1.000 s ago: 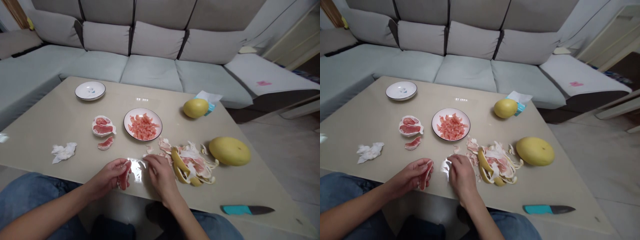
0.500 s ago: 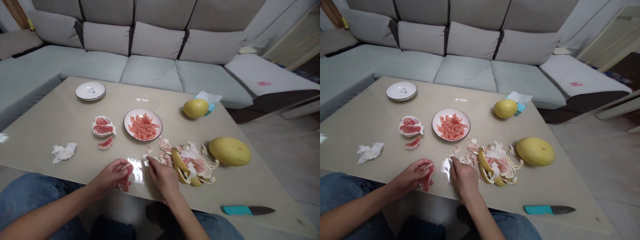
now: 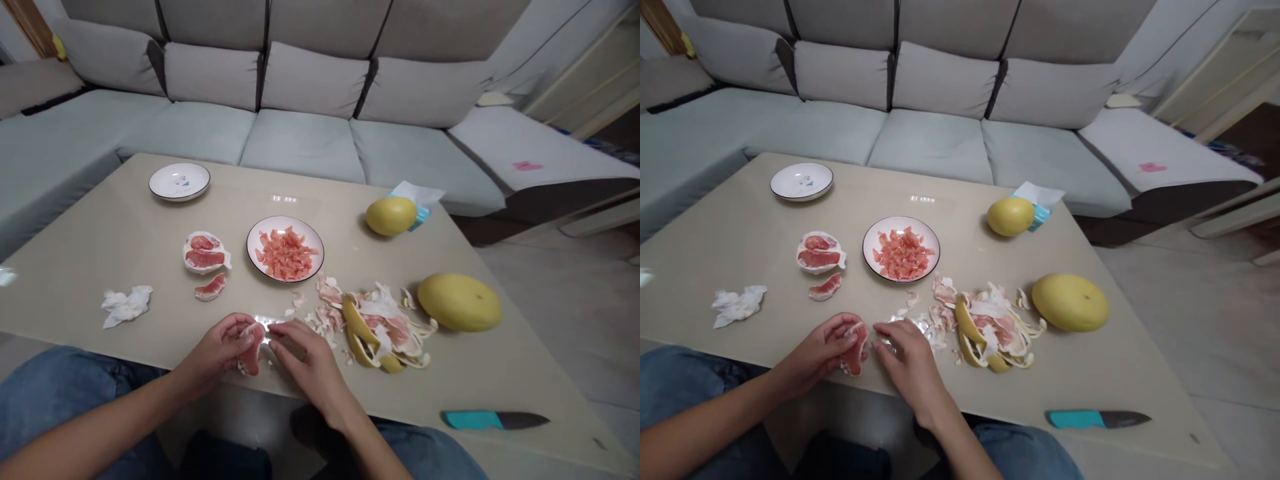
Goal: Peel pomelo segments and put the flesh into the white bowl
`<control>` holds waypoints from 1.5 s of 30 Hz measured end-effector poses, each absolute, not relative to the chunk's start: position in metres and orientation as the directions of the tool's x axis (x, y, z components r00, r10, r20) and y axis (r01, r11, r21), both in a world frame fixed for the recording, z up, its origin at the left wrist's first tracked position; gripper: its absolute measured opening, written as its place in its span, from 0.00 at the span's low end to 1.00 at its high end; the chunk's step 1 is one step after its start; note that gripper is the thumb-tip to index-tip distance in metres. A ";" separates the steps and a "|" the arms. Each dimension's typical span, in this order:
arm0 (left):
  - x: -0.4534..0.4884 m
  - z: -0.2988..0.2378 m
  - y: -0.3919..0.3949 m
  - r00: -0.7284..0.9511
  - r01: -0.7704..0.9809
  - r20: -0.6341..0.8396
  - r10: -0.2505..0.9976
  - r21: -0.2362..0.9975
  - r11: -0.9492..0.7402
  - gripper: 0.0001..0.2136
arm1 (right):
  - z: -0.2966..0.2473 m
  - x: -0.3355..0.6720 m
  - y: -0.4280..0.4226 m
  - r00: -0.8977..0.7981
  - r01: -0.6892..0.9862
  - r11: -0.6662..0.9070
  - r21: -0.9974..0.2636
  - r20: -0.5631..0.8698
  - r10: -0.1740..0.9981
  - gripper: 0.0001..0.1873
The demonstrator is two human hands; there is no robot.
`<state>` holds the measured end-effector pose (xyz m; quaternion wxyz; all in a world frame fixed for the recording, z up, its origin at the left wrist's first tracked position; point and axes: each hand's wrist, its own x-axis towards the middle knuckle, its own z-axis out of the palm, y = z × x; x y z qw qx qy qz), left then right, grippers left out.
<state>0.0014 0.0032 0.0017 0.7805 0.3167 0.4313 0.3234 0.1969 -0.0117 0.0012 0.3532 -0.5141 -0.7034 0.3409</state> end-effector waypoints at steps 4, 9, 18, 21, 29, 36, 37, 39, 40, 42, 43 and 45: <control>0.005 0.004 0.002 0.394 -0.192 -0.400 0.827 0.844 0.500 0.15 | 0.007 0.184 -0.014 -0.144 0.280 0.021 -0.960 -0.021 0.989 0.07; 0.006 0.004 0.000 0.410 -0.170 -0.343 0.845 0.882 0.440 0.15 | 0.005 0.180 -0.016 -0.094 0.231 -0.065 -0.971 -0.089 0.992 0.07; 0.006 -0.004 -0.001 0.452 -0.123 -0.333 0.827 0.896 0.428 0.15 | 0.009 0.177 -0.019 -0.037 0.290 -0.120 -0.950 -0.136 0.990 0.09; 0.006 -0.007 -0.002 0.444 -0.115 -0.342 0.828 0.895 0.432 0.16 | 0.008 0.173 -0.021 -0.032 0.281 -0.139 -0.950 -0.154 0.988 0.08; 0.004 -0.005 -0.003 0.463 -0.117 -0.356 0.812 0.883 0.454 0.14 | 0.005 0.165 -0.028 0.003 0.291 -0.125 -0.949 -0.129 0.992 0.09; 0.002 -0.001 -0.003 0.554 -0.096 -0.396 0.732 0.843 0.529 0.15 | 0.000 0.162 -0.032 -0.037 0.520 0.221 -0.825 0.236 0.971 0.14; 0.001 -0.001 -0.002 0.568 -0.099 -0.405 0.717 0.831 0.548 0.15 | 0.000 0.163 -0.032 -0.053 0.524 0.249 -0.815 0.261 0.964 0.14; 0.000 -0.003 -0.001 0.605 -0.107 -0.431 0.669 0.789 0.605 0.14 | 0.001 0.164 -0.032 -0.079 0.522 0.289 -0.803 0.291 0.953 0.13; -0.001 -0.004 -0.001 0.631 -0.112 -0.444 0.636 0.759 0.641 0.14 | 0.002 0.164 -0.032 -0.092 0.520 0.303 -0.798 0.300 0.949 0.13; -0.002 -0.006 0.000 0.688 -0.124 -0.457 0.564 0.691 0.712 0.13 | 0.004 0.165 -0.033 -0.112 0.510 0.313 -0.801 0.298 0.948 0.11; -0.002 -0.007 0.001 0.712 -0.134 -0.455 0.535 0.660 0.739 0.13 | 0.005 0.166 -0.033 -0.117 0.503 0.303 -0.810 0.283 0.952 0.11; -0.002 -0.009 0.001 0.735 -0.165 -0.442 0.515 0.620 0.767 0.11 | 0.006 0.167 -0.033 -0.108 0.487 0.256 -0.835 0.233 0.966 0.09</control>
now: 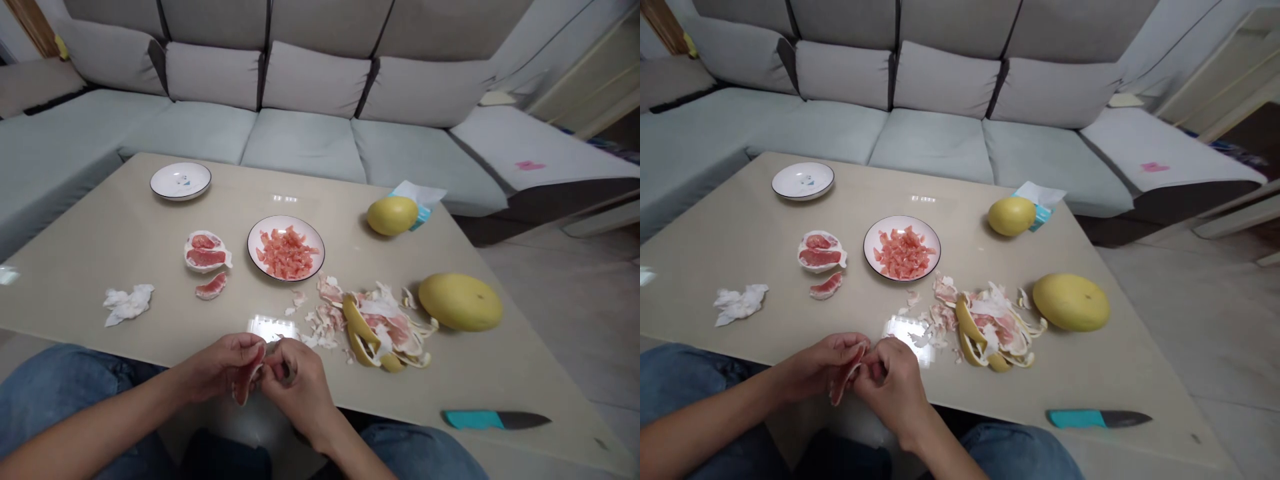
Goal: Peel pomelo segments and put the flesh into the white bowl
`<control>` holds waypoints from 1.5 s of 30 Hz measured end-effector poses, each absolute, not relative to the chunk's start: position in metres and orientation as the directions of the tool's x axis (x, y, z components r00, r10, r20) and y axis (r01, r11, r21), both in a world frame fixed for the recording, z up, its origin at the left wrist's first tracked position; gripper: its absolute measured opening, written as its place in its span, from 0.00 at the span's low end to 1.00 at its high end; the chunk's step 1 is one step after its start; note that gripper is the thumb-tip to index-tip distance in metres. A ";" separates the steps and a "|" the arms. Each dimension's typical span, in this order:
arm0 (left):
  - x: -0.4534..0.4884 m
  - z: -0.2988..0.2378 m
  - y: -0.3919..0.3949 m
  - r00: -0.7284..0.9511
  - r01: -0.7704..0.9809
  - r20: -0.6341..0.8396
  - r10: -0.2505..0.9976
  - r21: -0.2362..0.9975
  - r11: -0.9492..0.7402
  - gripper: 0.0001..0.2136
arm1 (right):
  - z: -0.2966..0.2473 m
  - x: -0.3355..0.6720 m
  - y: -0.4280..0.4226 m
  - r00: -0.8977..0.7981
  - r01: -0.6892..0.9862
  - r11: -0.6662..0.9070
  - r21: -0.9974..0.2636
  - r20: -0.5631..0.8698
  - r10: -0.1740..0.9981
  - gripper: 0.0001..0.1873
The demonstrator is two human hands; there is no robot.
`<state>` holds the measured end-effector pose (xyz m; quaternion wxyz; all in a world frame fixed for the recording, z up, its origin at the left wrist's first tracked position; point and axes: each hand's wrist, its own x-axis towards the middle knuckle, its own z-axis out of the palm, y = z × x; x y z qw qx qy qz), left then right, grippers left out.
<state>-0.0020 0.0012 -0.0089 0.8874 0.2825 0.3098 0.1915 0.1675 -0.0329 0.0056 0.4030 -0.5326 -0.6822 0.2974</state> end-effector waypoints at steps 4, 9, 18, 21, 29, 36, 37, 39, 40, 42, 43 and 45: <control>-0.001 -0.009 0.005 0.667 -0.291 -0.420 0.616 0.613 0.734 0.09 | 0.005 0.168 -0.034 -0.063 0.454 0.141 -0.880 0.126 0.990 0.07; -0.002 -0.006 0.011 0.556 -0.378 -0.452 0.698 0.611 0.696 0.06 | 0.010 0.168 -0.035 -0.109 0.342 0.015 -0.940 -0.024 0.994 0.04; -0.002 0.000 0.011 0.568 -0.396 -0.482 0.666 0.549 0.736 0.07 | 0.014 0.201 -0.013 -0.049 0.439 0.056 -0.897 0.038 0.998 0.08; -0.002 0.002 0.010 0.563 -0.389 -0.495 0.662 0.548 0.741 0.07 | 0.005 0.206 -0.007 -0.073 0.598 0.133 -0.790 0.112 0.991 0.09; 0.001 0.004 0.008 0.549 -0.358 -0.487 0.679 0.597 0.718 0.06 | 0.002 0.190 -0.015 -0.137 0.436 0.221 -0.872 0.178 0.974 0.09; 0.003 -0.003 0.003 0.563 -0.298 -0.482 0.671 0.639 0.709 0.08 | 0.009 0.170 -0.025 -0.060 0.260 0.040 -0.965 0.026 0.998 0.07; 0.003 -0.003 0.002 0.559 -0.290 -0.484 0.673 0.646 0.706 0.08 | 0.010 0.169 -0.025 -0.052 0.256 0.019 -0.967 0.006 0.999 0.07; 0.003 -0.004 0.001 0.545 -0.274 -0.490 0.681 0.664 0.696 0.09 | 0.011 0.169 -0.024 -0.045 0.255 -0.009 -0.967 -0.021 0.999 0.07; 0.004 -0.004 0.000 0.537 -0.266 -0.490 0.686 0.674 0.689 0.09 | 0.011 0.169 -0.024 -0.044 0.257 -0.018 -0.966 -0.030 0.999 0.06; 0.004 -0.003 -0.001 0.517 -0.257 -0.481 0.708 0.702 0.664 0.10 | 0.011 0.169 -0.024 -0.043 0.256 -0.029 -0.966 -0.041 0.998 0.06; 0.004 -0.003 -0.001 0.507 -0.253 -0.475 0.720 0.716 0.650 0.11 | 0.012 0.169 -0.024 -0.046 0.250 -0.031 -0.968 -0.044 0.998 0.06; 0.005 -0.003 -0.002 0.485 -0.244 -0.463 0.742 0.743 0.624 0.12 | 0.011 0.170 -0.024 -0.057 0.230 -0.029 -0.973 -0.043 0.997 0.06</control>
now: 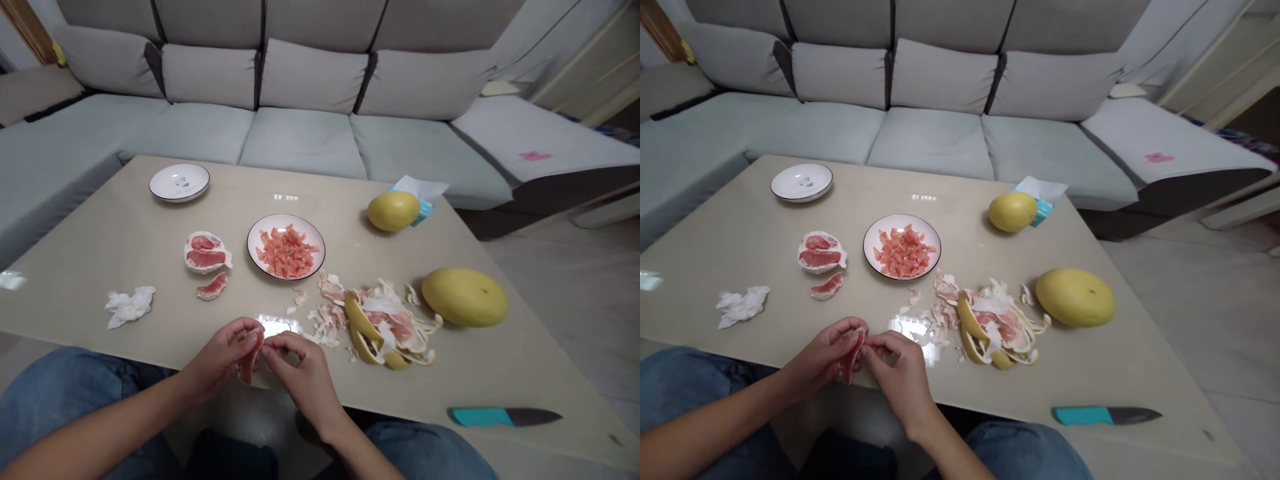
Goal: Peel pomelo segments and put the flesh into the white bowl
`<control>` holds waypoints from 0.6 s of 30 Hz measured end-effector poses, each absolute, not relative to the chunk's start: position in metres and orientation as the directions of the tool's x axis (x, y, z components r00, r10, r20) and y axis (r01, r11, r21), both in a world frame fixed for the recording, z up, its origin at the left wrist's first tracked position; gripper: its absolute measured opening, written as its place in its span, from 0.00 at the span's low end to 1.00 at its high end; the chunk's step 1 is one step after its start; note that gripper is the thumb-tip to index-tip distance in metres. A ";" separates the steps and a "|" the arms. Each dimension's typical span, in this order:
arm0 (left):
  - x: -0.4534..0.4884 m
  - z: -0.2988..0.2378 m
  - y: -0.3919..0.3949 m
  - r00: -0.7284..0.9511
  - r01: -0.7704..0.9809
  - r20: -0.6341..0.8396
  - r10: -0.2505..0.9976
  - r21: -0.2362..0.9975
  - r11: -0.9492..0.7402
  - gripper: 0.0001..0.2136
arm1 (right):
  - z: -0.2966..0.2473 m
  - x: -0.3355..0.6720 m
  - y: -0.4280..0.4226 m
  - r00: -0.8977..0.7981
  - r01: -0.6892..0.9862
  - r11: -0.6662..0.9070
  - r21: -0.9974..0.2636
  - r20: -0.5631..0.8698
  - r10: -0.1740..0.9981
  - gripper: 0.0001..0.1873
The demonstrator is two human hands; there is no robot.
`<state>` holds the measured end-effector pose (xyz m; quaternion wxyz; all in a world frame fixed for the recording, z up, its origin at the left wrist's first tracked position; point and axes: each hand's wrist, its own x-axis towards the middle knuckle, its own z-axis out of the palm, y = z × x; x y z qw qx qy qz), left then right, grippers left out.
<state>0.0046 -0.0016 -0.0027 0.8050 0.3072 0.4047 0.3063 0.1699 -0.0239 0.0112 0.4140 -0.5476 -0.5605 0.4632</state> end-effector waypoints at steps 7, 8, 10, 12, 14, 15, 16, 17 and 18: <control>0.005 0.000 -0.002 0.477 -0.237 -0.466 0.745 0.748 0.620 0.13 | 0.011 0.172 -0.023 -0.069 0.207 -0.036 -0.978 -0.052 0.996 0.06; 0.006 0.000 -0.002 0.478 -0.239 -0.466 0.745 0.747 0.621 0.13 | 0.012 0.172 -0.022 -0.069 0.208 -0.036 -0.978 -0.051 0.996 0.06; 0.006 0.000 -0.002 0.475 -0.245 -0.460 0.750 0.749 0.615 0.13 | 0.013 0.172 -0.022 -0.071 0.202 -0.034 -0.979 -0.049 0.996 0.06; 0.006 -0.001 -0.003 0.470 -0.246 -0.461 0.752 0.750 0.614 0.13 | 0.013 0.172 -0.022 -0.073 0.192 -0.031 -0.981 -0.046 0.996 0.06; 0.006 -0.001 -0.003 0.471 -0.239 -0.472 0.745 0.745 0.623 0.13 | 0.013 0.172 -0.022 -0.072 0.189 -0.031 -0.982 -0.045 0.996 0.06; 0.006 -0.001 -0.004 0.472 -0.237 -0.474 0.744 0.744 0.624 0.13 | 0.012 0.172 -0.023 -0.070 0.187 -0.033 -0.982 -0.047 0.996 0.06; 0.006 -0.001 -0.004 0.472 -0.237 -0.472 0.744 0.745 0.623 0.12 | 0.012 0.171 -0.023 -0.070 0.185 -0.034 -0.982 -0.048 0.996 0.06; 0.006 -0.001 -0.004 0.474 -0.240 -0.467 0.747 0.747 0.620 0.12 | 0.012 0.171 -0.023 -0.071 0.183 -0.034 -0.983 -0.048 0.996 0.06; 0.007 -0.001 -0.004 0.475 -0.244 -0.461 0.750 0.750 0.615 0.12 | 0.012 0.171 -0.023 -0.073 0.181 -0.033 -0.983 -0.047 0.996 0.06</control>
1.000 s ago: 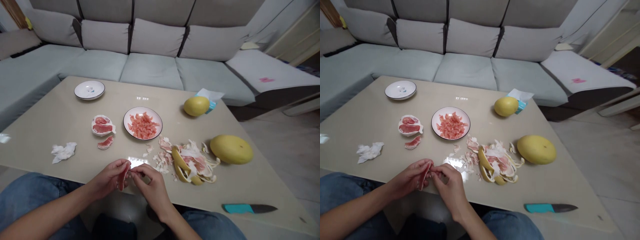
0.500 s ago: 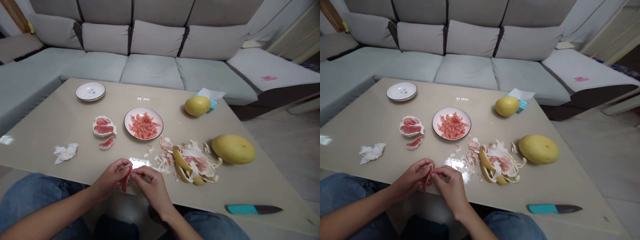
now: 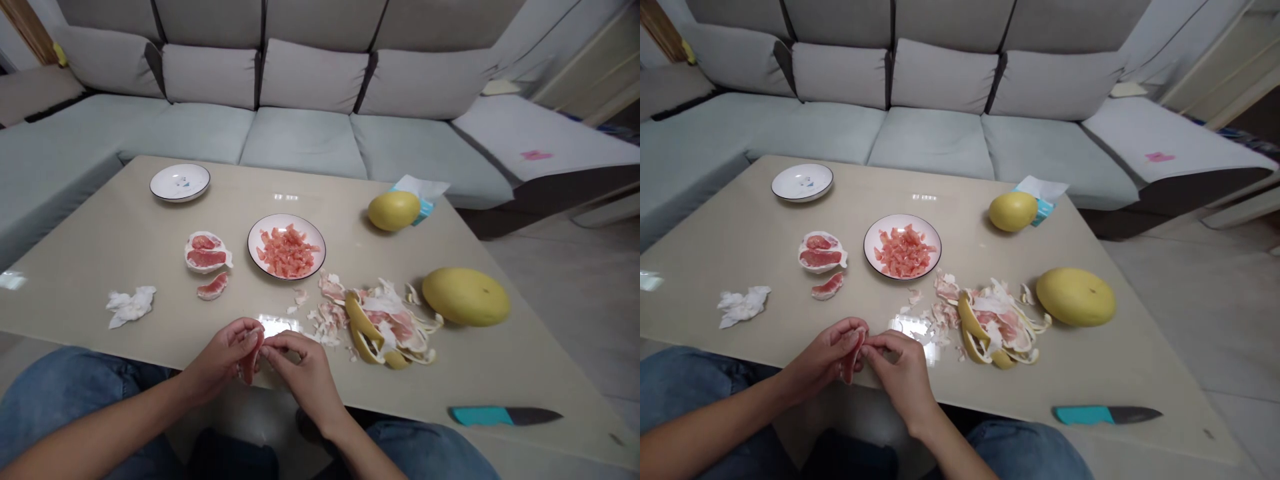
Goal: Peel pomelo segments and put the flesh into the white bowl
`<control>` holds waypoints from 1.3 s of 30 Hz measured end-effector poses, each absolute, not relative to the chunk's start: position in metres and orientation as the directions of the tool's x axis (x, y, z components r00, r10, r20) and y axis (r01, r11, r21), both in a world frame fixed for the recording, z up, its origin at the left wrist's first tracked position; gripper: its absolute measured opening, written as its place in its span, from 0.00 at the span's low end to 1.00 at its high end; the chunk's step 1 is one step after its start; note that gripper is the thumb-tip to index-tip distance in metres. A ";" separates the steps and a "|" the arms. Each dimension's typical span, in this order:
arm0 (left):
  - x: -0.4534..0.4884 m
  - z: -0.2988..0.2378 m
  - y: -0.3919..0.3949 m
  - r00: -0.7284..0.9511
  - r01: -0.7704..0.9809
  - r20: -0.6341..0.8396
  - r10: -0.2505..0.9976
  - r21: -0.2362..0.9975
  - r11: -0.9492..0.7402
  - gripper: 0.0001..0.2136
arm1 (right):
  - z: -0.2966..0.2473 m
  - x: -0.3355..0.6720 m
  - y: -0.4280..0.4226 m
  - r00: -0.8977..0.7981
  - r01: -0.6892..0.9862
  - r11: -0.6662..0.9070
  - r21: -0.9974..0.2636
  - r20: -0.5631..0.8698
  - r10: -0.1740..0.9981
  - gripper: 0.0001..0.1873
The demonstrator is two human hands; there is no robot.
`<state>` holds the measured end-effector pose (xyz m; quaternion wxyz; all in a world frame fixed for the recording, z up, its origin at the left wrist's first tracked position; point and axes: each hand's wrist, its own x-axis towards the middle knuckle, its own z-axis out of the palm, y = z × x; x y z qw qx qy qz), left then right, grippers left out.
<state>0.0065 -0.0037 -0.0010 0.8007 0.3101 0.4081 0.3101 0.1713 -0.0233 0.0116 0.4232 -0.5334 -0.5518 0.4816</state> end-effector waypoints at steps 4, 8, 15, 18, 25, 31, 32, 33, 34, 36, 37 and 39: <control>0.007 0.000 -0.004 0.477 -0.234 -0.460 0.749 0.755 0.612 0.12 | 0.011 0.171 -0.023 -0.069 0.185 -0.020 -0.982 -0.033 0.997 0.06; 0.006 0.000 -0.004 0.430 -0.156 -0.437 0.790 0.826 0.542 0.14 | 0.011 0.170 -0.024 -0.062 0.197 -0.004 -0.980 -0.016 0.998 0.06; 0.008 -0.006 -0.008 0.402 -0.143 -0.377 0.834 0.875 0.463 0.14 | 0.007 0.165 -0.028 0.003 0.302 0.012 -0.953 0.014 1.000 0.07; 0.009 -0.008 -0.009 0.418 -0.151 -0.386 0.823 0.863 0.482 0.14 | 0.007 0.164 -0.029 0.020 0.309 0.021 -0.951 0.029 0.999 0.07; 0.008 -0.003 -0.006 0.548 -0.271 -0.479 0.686 0.675 0.687 0.12 | 0.009 0.168 -0.025 0.004 0.283 -0.010 -0.959 -0.010 1.000 0.07; 0.006 0.002 0.000 0.617 -0.319 -0.511 0.598 0.532 0.784 0.12 | 0.009 0.178 -0.022 -0.056 0.317 0.240 -0.918 0.234 0.971 0.09; 0.006 0.003 0.000 0.620 -0.320 -0.510 0.596 0.529 0.786 0.11 | 0.008 0.180 -0.022 -0.093 0.318 0.292 -0.902 0.277 0.956 0.12; 0.005 0.004 0.000 0.623 -0.318 -0.508 0.594 0.530 0.786 0.11 | 0.008 0.182 -0.022 -0.136 0.325 0.332 -0.886 0.303 0.943 0.15; 0.005 0.005 0.000 0.626 -0.310 -0.508 0.592 0.534 0.786 0.11 | 0.008 0.183 -0.022 -0.181 0.336 0.359 -0.871 0.314 0.932 0.17; 0.003 0.007 0.000 0.624 -0.278 -0.520 0.583 0.549 0.788 0.11 | 0.007 0.187 -0.021 -0.243 0.368 0.378 -0.850 0.305 0.921 0.17; 0.002 0.008 0.001 0.620 -0.260 -0.530 0.578 0.557 0.789 0.11 | 0.007 0.188 -0.020 -0.256 0.383 0.377 -0.843 0.296 0.920 0.16; -0.001 0.011 0.003 0.620 -0.241 -0.543 0.566 0.554 0.797 0.14 | 0.007 0.190 -0.019 -0.243 0.393 0.368 -0.842 0.291 0.925 0.12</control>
